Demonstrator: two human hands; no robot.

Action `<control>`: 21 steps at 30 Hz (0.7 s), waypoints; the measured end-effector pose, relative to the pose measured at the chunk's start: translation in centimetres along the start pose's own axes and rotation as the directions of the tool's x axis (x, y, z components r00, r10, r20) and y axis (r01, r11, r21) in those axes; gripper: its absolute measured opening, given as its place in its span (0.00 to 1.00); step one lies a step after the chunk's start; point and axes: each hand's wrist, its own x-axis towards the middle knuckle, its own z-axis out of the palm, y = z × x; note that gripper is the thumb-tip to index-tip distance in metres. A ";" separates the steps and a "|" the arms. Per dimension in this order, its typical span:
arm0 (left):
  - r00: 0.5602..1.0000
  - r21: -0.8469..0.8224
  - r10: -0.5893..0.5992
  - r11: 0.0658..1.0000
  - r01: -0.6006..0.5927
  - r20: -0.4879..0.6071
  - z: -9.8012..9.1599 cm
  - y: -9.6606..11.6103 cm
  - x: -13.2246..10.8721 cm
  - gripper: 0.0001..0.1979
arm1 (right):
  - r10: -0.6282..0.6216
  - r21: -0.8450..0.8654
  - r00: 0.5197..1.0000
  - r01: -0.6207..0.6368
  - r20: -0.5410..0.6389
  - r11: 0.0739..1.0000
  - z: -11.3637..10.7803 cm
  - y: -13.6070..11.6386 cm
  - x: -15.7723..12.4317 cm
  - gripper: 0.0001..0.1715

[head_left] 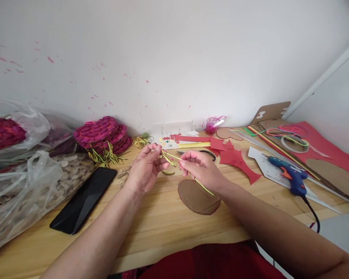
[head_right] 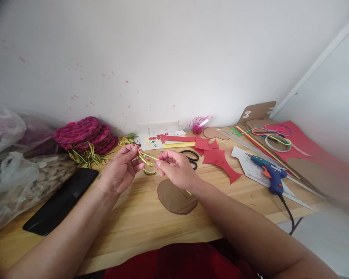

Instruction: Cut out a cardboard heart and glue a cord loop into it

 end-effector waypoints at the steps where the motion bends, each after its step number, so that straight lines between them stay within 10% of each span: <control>1: 1.000 0.002 -0.002 1.000 0.002 0.004 0.0 0.0 0.0 0.06 | 0.009 -0.007 1.000 -0.009 -0.008 1.000 0.0 0.1 0.1 0.10; 12: 1.000 0.023 -0.006 1.000 0.005 0.026 0.2 -0.1 -0.2 0.11 | -0.327 -0.279 0.939 0.286 -0.110 0.917 0.0 0.6 -0.2 0.07; 21: 0.999 0.012 0.011 1.000 -0.012 0.038 0.4 -0.4 -0.3 0.12 | -0.295 -0.354 0.954 0.257 -0.057 0.899 0.1 0.5 -0.2 0.06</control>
